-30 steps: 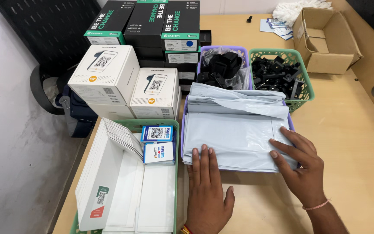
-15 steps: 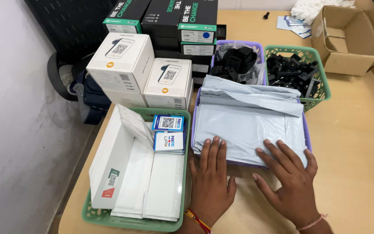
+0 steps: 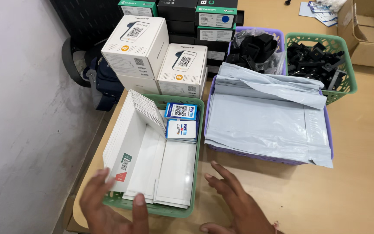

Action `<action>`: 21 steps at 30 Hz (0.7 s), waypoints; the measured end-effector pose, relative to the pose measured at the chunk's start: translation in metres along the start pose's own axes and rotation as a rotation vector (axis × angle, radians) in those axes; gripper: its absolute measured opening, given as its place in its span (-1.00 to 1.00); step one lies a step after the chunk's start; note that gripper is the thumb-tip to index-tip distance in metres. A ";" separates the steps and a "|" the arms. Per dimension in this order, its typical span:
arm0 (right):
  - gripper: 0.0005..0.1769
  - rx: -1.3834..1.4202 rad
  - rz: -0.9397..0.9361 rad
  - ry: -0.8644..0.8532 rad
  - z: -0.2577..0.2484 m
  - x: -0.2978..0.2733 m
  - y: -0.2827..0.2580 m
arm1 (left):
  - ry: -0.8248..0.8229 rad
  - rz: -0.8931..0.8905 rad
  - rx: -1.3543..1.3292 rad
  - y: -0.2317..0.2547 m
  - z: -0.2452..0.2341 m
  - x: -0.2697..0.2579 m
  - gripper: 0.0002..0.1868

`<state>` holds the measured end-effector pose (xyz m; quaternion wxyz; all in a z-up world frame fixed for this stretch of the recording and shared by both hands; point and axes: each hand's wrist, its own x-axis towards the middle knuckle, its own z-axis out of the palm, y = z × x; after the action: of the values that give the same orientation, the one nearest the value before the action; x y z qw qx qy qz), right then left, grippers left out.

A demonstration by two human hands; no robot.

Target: The person sorts through various payment cards and QR code labels, placing them into a green basket, and then reaches into a purple basket to handle several black straps.

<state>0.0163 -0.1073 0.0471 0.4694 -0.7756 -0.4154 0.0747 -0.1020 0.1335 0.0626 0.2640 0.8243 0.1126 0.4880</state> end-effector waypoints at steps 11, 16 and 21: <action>0.05 -0.027 0.219 -0.274 0.026 0.041 -0.016 | -0.071 -0.362 0.074 -0.021 0.005 0.027 -0.34; -0.05 -0.059 0.055 -0.154 0.032 0.044 -0.012 | -0.097 -0.318 0.076 -0.031 0.005 0.033 -0.35; 0.07 -0.092 0.124 -0.167 0.024 0.050 -0.016 | -0.132 -0.302 0.116 -0.038 0.008 0.033 -0.32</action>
<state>0.0269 -0.0518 0.0606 0.3915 -0.8116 -0.4074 0.1487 -0.0763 0.1774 0.0635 0.2931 0.8420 0.2456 0.3805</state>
